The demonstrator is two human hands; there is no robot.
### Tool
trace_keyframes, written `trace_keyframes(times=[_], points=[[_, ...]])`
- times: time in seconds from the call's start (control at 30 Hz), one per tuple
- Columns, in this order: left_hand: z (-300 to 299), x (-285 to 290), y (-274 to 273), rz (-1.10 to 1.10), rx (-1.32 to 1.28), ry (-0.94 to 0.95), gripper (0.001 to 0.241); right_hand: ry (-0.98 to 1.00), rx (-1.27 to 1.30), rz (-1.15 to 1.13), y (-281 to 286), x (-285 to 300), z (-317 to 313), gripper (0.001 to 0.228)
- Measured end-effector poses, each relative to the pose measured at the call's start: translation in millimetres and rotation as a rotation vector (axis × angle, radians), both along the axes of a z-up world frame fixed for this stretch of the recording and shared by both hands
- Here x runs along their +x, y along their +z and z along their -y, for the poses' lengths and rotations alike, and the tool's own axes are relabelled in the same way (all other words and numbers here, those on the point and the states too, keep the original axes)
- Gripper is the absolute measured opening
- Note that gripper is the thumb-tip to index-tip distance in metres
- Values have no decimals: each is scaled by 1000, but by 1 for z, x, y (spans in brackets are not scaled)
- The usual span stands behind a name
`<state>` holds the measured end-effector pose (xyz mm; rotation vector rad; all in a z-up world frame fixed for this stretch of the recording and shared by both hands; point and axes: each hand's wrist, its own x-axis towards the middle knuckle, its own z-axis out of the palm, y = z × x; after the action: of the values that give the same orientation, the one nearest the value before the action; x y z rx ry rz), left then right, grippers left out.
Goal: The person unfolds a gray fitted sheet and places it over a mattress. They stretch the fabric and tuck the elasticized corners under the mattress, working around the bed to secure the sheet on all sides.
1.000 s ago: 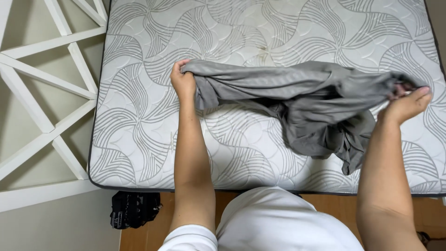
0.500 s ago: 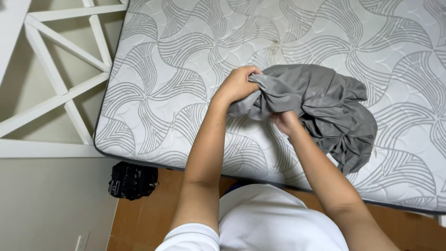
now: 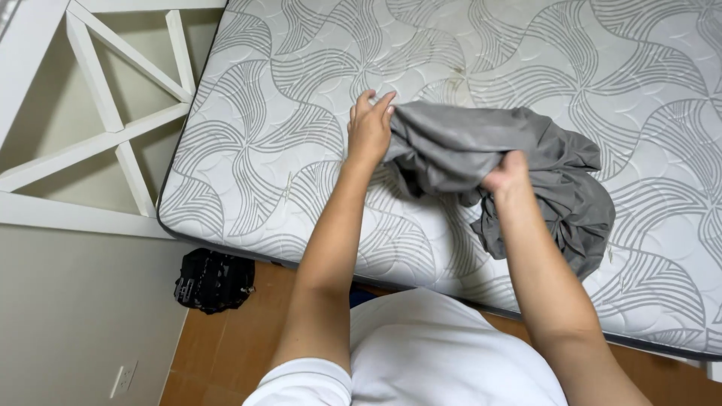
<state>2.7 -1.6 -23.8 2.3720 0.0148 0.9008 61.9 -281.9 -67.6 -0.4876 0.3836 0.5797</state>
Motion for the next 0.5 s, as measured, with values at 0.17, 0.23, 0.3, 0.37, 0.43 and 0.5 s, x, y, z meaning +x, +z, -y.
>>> trace_keyframes(times=[0.17, 0.23, 0.3, 0.37, 0.43, 0.5], points=[[-30, -9, -88, -583, -398, -253, 18, 97, 200, 29, 42, -29, -62, 47], [-36, -18, -101, -957, -615, -468, 16, 89, 275, 119, 91, -37, -91, 37], [-37, -47, -87, -1454, -530, -838, 46, 56, 240, 253, 132, -52, -121, 36], [-36, -64, -103, -1560, -638, -998, 58, 30, 258, 274, 161, -69, -152, 36], [-44, -71, -127, -1656, -753, -1145, 71, 17, 281, 297, 176, -76, -181, 36], [-54, -70, -165, -1258, -1700, -1340, 71, -10, 239, 374, 176, -80, -203, 29]])
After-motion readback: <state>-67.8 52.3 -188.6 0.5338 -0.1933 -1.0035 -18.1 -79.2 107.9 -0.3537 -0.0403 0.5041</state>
